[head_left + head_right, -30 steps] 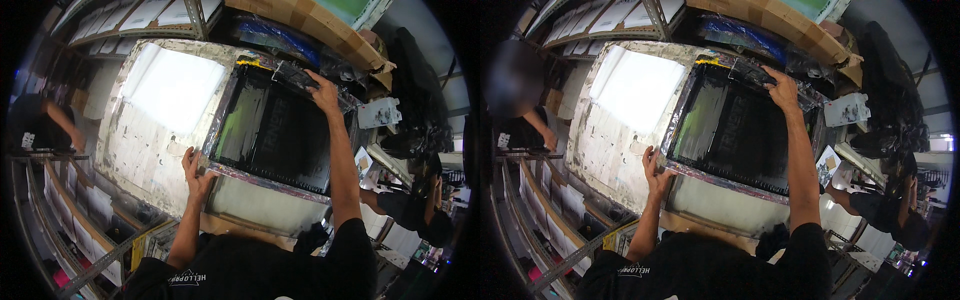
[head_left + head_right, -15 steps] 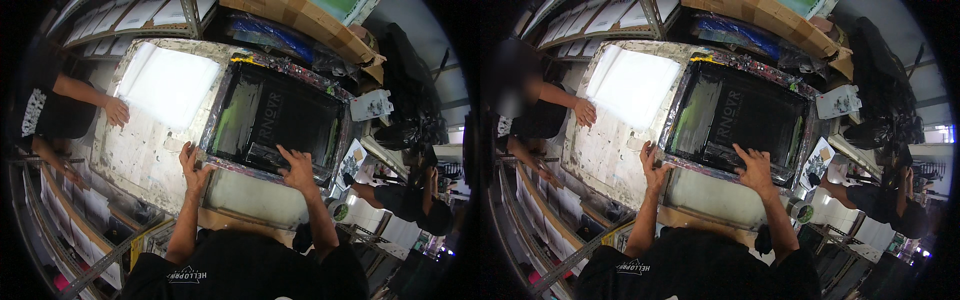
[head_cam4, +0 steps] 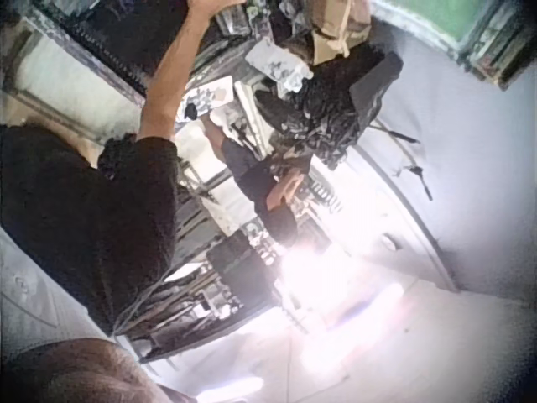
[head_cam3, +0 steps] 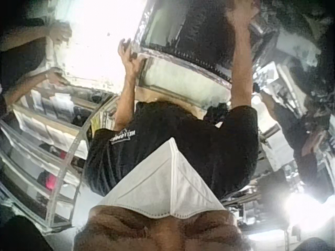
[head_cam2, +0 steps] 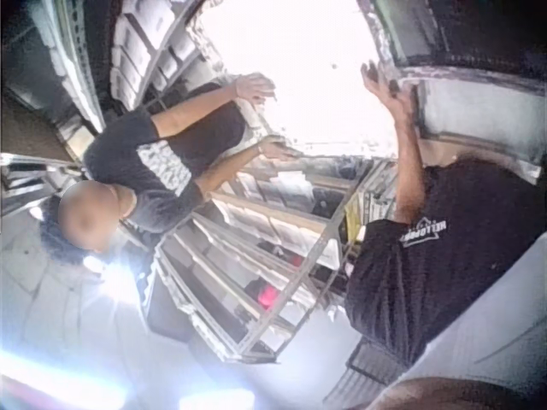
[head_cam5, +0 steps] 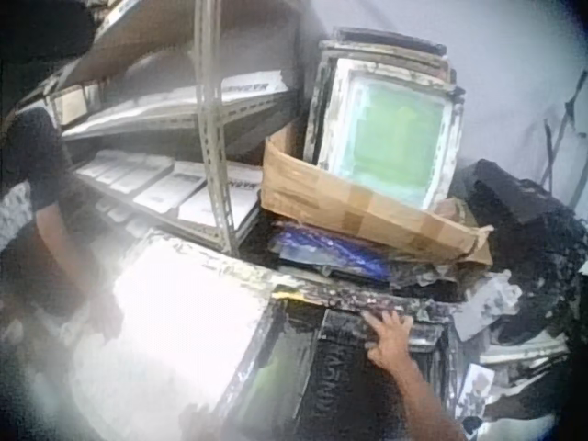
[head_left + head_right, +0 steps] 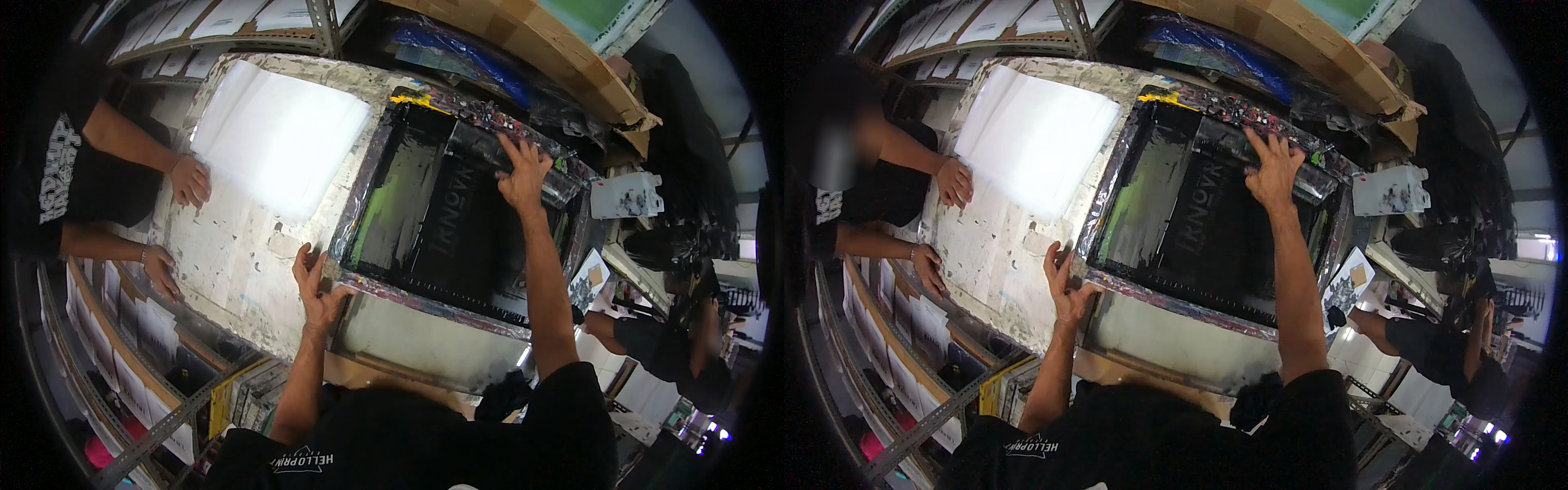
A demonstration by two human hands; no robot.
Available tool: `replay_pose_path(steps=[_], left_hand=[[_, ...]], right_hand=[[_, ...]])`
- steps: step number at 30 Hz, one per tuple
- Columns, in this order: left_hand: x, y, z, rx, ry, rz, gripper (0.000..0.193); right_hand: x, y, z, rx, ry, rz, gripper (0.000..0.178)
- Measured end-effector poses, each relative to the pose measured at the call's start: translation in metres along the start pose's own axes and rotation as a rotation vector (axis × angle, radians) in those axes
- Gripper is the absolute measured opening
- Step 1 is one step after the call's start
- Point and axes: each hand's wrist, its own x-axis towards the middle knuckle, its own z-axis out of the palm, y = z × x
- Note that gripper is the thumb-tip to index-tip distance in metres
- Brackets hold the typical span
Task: The person performs screen printing by placing a white paper on a table, applying ink to a screen with a squeegee, and pulling the ink across to print a design. The person then removes the printed paper and repeats the process with a new sheet.
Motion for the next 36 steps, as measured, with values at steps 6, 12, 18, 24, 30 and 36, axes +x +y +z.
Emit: replay_pose_path(steps=[6,12,18,24,30,36], left_hand=[[-0.001,0.001,0.002,-0.063,0.007,-0.051,0.093],[-0.001,0.002,0.004,-0.126,0.037,-0.066,0.092],[-0.002,0.003,0.004,-0.138,0.035,-0.068,0.090],[-0.005,0.008,0.005,-0.234,0.031,-0.161,0.089],[0.009,0.027,-0.001,-0.258,0.085,-0.076,0.087],[0.068,0.103,-0.013,-0.299,0.276,0.081,0.066]], right_hand=[[0.039,0.038,0.011,0.072,-0.031,-0.020,0.073],[0.042,0.036,0.002,0.144,-0.031,-0.010,0.060],[0.049,0.020,-0.035,0.398,-0.040,0.137,0.065],[0.021,0.022,-0.065,0.643,-0.053,0.316,0.069],[-0.072,-0.058,-0.135,0.756,-0.185,0.322,0.071],[-0.107,-0.132,-0.211,0.167,-0.158,0.005,0.068]])
